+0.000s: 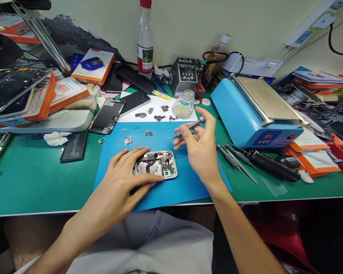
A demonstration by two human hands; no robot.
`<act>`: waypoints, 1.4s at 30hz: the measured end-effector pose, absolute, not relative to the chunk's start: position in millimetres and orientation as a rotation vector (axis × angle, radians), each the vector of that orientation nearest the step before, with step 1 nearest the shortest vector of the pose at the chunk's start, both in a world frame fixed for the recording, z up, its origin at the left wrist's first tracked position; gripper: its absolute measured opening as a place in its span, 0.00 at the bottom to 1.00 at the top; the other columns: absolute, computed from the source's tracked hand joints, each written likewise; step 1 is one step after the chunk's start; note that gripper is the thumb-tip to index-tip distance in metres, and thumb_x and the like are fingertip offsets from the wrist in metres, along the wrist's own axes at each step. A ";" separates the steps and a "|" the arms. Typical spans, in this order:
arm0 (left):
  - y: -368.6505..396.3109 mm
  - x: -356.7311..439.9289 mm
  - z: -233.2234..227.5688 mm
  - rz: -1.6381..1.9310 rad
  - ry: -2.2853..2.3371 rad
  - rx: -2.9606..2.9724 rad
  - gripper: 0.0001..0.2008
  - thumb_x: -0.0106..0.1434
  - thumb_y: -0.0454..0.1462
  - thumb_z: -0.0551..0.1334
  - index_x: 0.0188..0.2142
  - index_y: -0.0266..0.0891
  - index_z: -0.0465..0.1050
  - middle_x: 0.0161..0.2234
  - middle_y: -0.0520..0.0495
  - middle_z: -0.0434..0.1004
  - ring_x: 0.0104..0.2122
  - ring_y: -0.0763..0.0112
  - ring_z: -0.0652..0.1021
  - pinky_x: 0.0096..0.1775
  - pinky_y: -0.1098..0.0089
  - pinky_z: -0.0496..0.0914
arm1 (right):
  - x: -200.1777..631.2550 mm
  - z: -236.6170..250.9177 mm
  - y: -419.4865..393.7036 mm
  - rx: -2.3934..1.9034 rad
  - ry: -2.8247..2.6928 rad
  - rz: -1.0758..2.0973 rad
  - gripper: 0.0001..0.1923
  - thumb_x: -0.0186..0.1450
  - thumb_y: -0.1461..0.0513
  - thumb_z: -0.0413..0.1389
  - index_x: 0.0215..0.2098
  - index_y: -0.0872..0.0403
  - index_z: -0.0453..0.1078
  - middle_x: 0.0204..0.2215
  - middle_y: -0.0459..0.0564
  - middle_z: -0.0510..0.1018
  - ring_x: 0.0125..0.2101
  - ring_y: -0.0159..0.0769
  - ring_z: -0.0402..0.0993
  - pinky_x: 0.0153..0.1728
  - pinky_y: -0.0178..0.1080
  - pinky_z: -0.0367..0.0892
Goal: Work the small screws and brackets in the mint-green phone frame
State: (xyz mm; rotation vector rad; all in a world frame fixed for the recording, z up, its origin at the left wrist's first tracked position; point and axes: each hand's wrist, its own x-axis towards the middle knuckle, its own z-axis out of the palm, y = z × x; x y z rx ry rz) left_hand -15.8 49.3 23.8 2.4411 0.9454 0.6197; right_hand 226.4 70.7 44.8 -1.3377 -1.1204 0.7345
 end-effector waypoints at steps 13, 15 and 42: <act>52.0 -19.5 27.2 0.584 0.933 2.465 0.15 0.81 0.50 0.62 0.53 0.58 0.89 0.77 0.34 0.68 0.79 0.45 0.66 0.74 0.27 0.60 | 185.6 34.1 17.9 -1.209 -0.988 1.110 0.33 0.73 0.49 0.70 0.67 0.43 0.60 0.35 0.42 0.83 0.21 0.34 0.79 0.20 0.37 0.77; 51.4 -19.1 27.3 0.603 0.944 2.473 0.16 0.83 0.48 0.60 0.53 0.57 0.90 0.76 0.33 0.69 0.78 0.46 0.67 0.74 0.28 0.61 | 186.4 34.0 18.9 -1.209 -0.986 1.096 0.32 0.73 0.50 0.70 0.67 0.43 0.61 0.34 0.42 0.83 0.21 0.35 0.80 0.20 0.37 0.77; 53.0 -16.3 30.0 0.601 0.957 2.490 0.16 0.81 0.48 0.61 0.51 0.59 0.91 0.73 0.36 0.72 0.74 0.49 0.71 0.73 0.37 0.63 | 189.3 28.0 16.9 -1.210 -0.992 1.066 0.26 0.76 0.55 0.67 0.67 0.40 0.64 0.35 0.43 0.83 0.22 0.36 0.80 0.21 0.39 0.80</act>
